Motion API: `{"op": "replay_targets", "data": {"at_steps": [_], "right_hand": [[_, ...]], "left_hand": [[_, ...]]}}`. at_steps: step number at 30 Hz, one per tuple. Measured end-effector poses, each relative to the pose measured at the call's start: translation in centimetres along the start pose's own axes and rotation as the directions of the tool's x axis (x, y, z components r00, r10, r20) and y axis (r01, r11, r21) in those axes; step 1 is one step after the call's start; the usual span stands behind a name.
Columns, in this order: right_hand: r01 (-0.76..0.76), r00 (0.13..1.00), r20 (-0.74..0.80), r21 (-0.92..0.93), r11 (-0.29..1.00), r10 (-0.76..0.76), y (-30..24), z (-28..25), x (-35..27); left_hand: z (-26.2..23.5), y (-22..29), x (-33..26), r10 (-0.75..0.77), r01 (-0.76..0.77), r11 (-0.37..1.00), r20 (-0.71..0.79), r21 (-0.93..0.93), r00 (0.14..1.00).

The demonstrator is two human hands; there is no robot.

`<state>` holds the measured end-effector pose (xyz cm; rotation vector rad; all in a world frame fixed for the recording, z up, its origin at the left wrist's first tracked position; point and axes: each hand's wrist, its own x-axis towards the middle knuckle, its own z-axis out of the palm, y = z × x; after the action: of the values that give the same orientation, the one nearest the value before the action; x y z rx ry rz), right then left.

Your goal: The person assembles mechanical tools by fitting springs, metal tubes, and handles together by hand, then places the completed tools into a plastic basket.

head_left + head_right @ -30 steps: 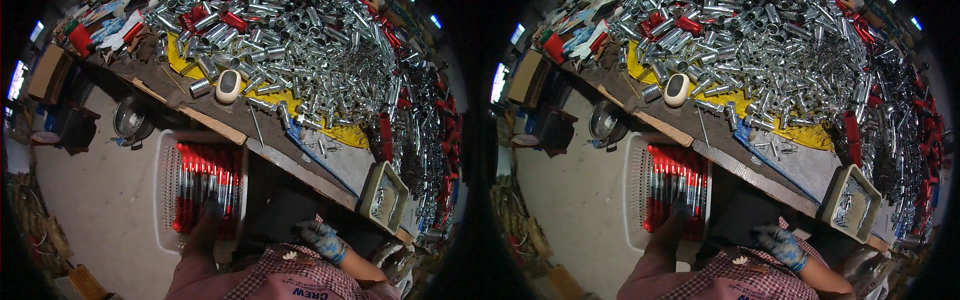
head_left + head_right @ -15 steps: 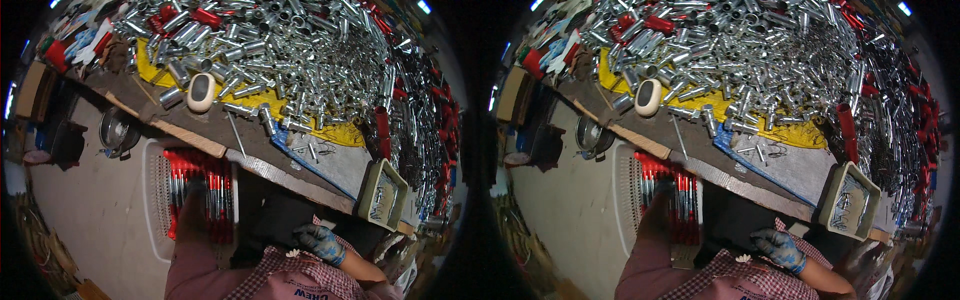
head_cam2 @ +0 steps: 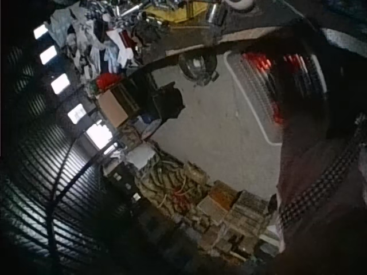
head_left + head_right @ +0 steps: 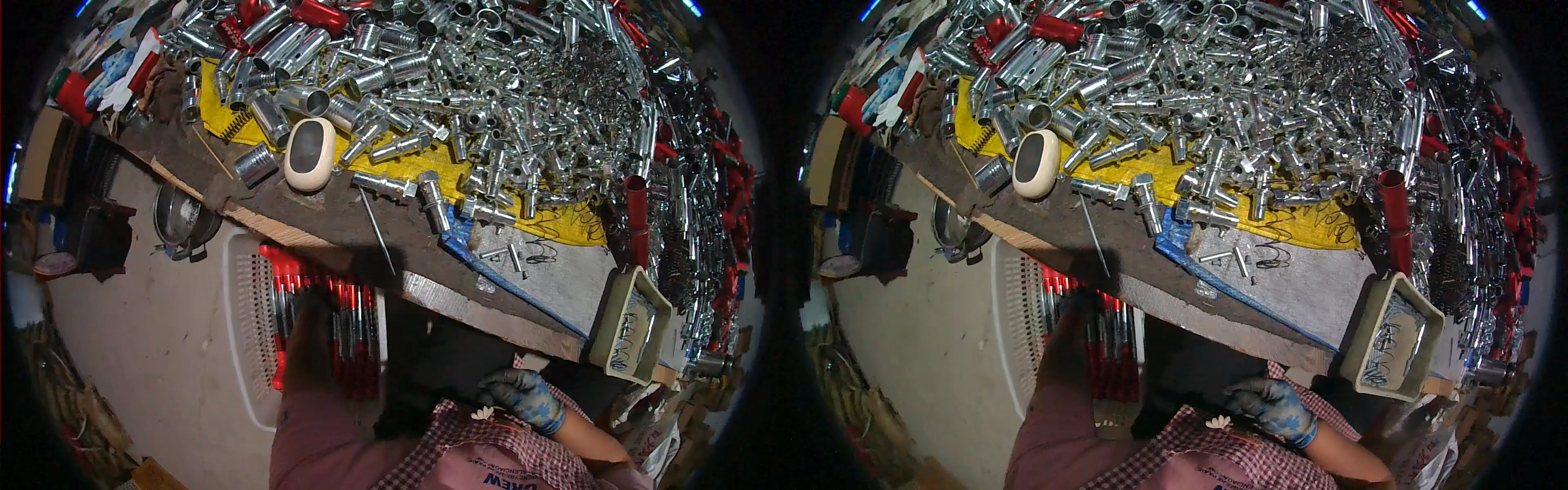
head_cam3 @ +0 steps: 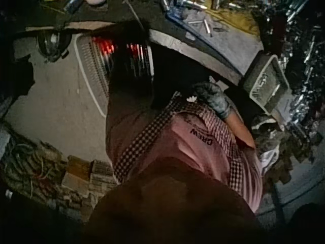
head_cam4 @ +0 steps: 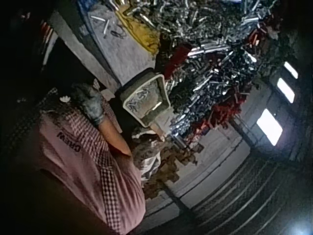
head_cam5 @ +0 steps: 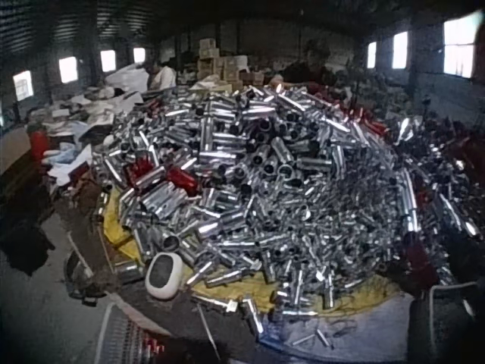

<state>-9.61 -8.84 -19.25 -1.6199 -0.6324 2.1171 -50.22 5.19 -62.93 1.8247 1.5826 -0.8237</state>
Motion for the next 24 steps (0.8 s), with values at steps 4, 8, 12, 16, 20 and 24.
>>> {"op": "replay_targets", "data": {"at_steps": [4,8,12,16,20,24], "right_hand": [[0.01,0.998,0.07,-0.04,0.999,-0.007,0.5,-0.7,0.9],[0.08,0.997,0.023,-0.025,0.996,-0.08,1.3,-1.5,1.3],[0.056,0.998,0.044,-0.106,0.993,-0.051,1.3,-1.9,1.4],[0.059,0.996,0.067,-0.066,0.996,-0.055,0.9,-1.0,1.6],[0.065,0.975,0.215,0.004,0.998,-0.065,-0.2,-0.6,1.3],[0.093,0.996,0.018,-0.018,0.996,-0.092,1.5,-2.0,1.7]], "left_hand": [[-6.9,-2.2,0.1,0.007,-0.009,0.934,-0.005,-0.357,1.0],[2.0,-1.0,-3.0,0.043,-0.729,0.627,-0.923,-0.273,0.383],[-1.9,-2.4,-4.5,-0.242,0.158,0.937,-0.257,-0.311,0.936],[2.9,-5.9,-3.0,-0.321,0.217,0.753,-0.06,-0.621,0.945],[8.4,-16.3,-5.3,-0.052,0.102,0.992,-0.5,0.073,0.865],[-3.1,0.6,-4.4,-0.032,0.008,0.999,-0.567,-0.045,0.823]]}}
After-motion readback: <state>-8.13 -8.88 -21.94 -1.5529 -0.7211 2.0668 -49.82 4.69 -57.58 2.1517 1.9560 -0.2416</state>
